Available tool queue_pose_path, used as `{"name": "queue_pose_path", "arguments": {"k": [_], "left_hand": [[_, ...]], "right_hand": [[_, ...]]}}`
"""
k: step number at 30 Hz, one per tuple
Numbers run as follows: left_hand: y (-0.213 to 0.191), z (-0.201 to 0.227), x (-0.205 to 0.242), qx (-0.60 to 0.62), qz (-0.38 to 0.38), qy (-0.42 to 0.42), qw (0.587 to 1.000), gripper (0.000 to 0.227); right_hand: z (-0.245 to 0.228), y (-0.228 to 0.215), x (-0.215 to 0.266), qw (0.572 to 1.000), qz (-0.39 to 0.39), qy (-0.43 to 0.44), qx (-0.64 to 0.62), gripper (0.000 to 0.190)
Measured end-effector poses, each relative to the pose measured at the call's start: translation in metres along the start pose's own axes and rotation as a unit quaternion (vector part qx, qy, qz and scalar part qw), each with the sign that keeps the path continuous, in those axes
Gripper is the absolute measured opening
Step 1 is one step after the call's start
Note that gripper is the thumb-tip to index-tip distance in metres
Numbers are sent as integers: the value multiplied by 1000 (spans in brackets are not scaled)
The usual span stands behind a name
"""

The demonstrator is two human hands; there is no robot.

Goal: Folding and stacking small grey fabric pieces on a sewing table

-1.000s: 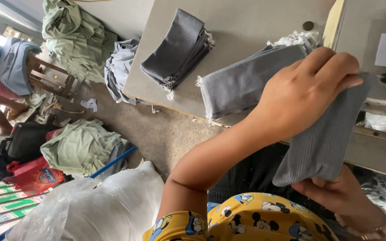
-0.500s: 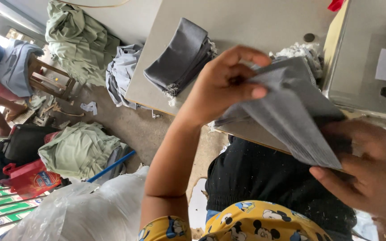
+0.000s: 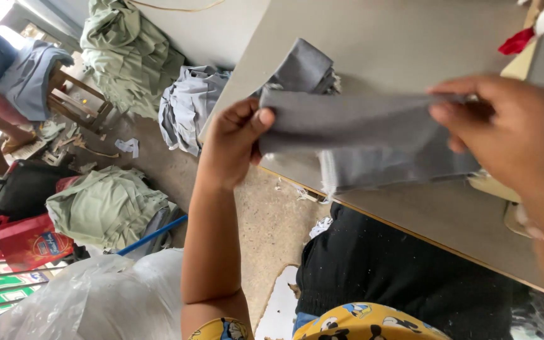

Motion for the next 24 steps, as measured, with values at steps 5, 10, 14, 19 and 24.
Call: {"name": "queue_pose_path", "arguments": {"k": [5, 10, 14, 19, 24], "left_hand": [[-65, 23, -28, -219, 143, 78, 962, 7], [-74, 15, -17, -427, 185, 244, 850, 28], [-51, -77, -14, -547, 50, 114, 828, 38], [-21, -74, 7, -613, 26, -24, 790, 101], [77, -9, 20, -396, 77, 280, 871, 26]], "right_hand": [[-19, 58, -100, 981, 85, -163, -65, 23], [-30, 107, -149, 951, 80, -282, -101, 30], [42, 195, -170, 972, -173, -148, 58, 36], [-20, 137, -128, 968, -209, -76, 117, 59], [-88, 39, -51, 966, -47, -249, 46, 40]]}}
Point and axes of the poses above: each hand's wrist, its own x-axis away from the middle knuckle, its own y-axis out of the palm, z = x × y, the point moved 10 cm from there along -x, towards the middle knuckle, and after that the axes turned 2 degrees about -x, right-handed, at the moved point
